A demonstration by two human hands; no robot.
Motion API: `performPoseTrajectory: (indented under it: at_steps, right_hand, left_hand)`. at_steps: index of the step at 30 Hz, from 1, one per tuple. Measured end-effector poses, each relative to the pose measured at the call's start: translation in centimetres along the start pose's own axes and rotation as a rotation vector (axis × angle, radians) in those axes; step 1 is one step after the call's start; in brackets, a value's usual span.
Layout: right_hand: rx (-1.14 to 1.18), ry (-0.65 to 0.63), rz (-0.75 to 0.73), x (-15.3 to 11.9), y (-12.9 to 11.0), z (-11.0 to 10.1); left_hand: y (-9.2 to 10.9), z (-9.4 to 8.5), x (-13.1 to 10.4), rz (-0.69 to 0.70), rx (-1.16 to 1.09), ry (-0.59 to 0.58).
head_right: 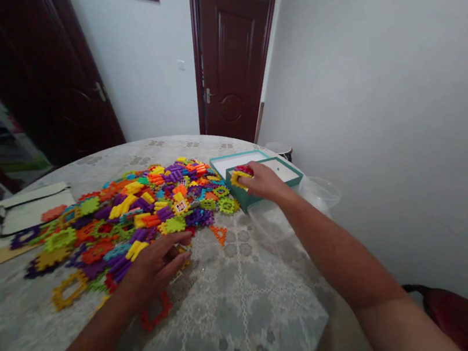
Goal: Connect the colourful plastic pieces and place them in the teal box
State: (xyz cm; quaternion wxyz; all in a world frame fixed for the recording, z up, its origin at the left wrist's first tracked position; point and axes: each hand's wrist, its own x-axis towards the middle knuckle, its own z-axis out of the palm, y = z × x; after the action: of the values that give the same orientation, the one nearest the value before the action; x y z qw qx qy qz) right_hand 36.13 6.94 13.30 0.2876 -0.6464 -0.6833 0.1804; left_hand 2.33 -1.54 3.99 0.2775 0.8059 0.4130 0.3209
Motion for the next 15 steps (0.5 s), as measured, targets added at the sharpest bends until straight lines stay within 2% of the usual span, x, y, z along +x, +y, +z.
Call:
performPoseTrajectory:
  at_steps: [3,6,11,15]
  right_hand:
    - [-0.210,0.032,0.252,5.1,2.9,-1.2]
    - [-0.275,0.000,0.382,8.2,5.1,-0.2]
    - [-0.270,-0.133,0.512,10.6,6.8,2.9]
    - [-0.196,-0.274,0.529,11.8,7.0,3.7]
  left_hand:
    - [-0.1,0.0,-0.1,0.019,0.038,-0.005]
    - [-0.3,0.1,-0.2,0.023,0.064,-0.005]
    - [-0.6,0.2,-0.2,0.021,0.105,0.057]
    - [-0.5,-0.1,-0.2,0.031,0.130,0.070]
